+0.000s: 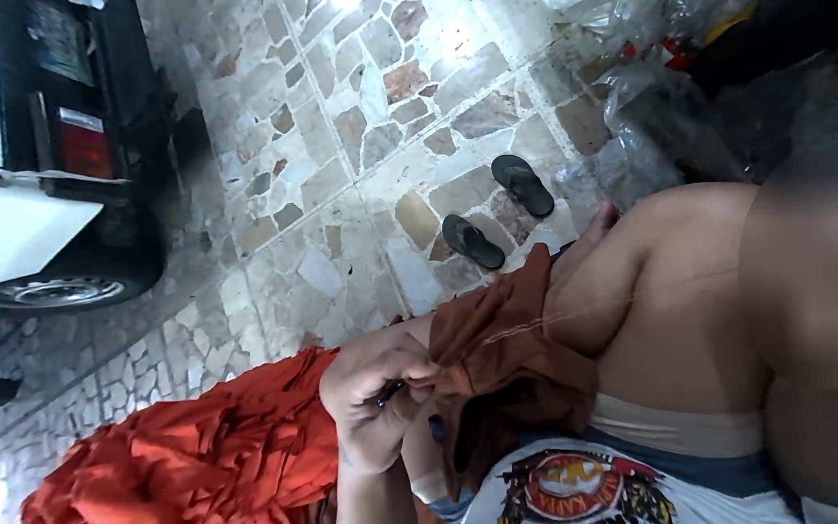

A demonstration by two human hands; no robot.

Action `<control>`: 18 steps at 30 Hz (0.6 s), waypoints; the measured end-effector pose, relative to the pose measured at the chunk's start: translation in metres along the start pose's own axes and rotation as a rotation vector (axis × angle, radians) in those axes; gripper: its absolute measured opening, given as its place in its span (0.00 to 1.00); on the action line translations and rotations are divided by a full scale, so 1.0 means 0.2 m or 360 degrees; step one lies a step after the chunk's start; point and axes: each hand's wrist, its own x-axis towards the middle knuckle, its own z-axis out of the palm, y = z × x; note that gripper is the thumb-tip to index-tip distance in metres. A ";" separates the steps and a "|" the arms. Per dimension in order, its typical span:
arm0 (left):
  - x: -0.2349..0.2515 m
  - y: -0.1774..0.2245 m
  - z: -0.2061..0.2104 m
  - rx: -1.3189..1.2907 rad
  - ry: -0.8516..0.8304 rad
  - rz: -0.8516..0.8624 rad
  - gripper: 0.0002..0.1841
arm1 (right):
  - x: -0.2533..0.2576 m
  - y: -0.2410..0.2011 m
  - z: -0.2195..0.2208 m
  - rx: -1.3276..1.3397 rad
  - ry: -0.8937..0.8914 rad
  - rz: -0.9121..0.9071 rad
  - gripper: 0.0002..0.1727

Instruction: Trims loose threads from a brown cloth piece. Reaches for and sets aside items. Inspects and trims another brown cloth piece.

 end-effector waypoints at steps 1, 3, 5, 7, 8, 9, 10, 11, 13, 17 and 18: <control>0.00 0.01 0.01 -0.0033 -0.0021 -0.0006 0.10 | -0.02 0.00 0.03 -0.0163 -0.0094 -0.0016 0.08; 0.00 0.03 0.02 -0.0085 -0.0065 -0.0009 0.11 | -0.03 -0.01 0.13 -0.0356 -0.0284 -0.0059 0.07; 0.01 0.05 0.04 -0.0120 -0.0110 0.0003 0.12 | -0.01 -0.05 0.24 -0.0443 -0.0536 -0.0090 0.09; 0.03 0.06 0.07 -0.0116 -0.0176 0.0024 0.12 | -0.02 -0.05 0.35 -0.0423 -0.0841 0.0011 0.14; 0.04 0.07 0.08 -0.0105 -0.0225 0.0029 0.11 | -0.04 -0.04 0.40 -0.0372 -0.0998 0.0059 0.17; 0.05 0.07 0.10 -0.0115 -0.0261 0.0026 0.10 | -0.05 -0.02 0.44 -0.0336 -0.1160 0.0072 0.20; 0.06 0.08 0.12 -0.0136 -0.0288 0.0011 0.10 | -0.05 0.01 0.47 -0.0333 -0.1300 0.0037 0.21; 0.07 0.08 0.14 -0.0153 -0.0304 -0.0005 0.09 | -0.05 0.04 0.48 -0.0357 -0.1419 -0.0023 0.19; 0.09 0.08 0.16 -0.0140 -0.0335 -0.0018 0.08 | -0.05 0.09 0.47 -0.0406 -0.1534 -0.0108 0.12; 0.11 0.05 0.14 -0.0086 -0.0344 -0.0027 0.08 | 0.01 0.11 0.35 -0.0366 -0.1548 -0.0026 0.14; 0.10 0.04 0.13 -0.0086 -0.0333 -0.0037 0.08 | 0.02 0.11 0.32 -0.0395 -0.1527 -0.0012 0.14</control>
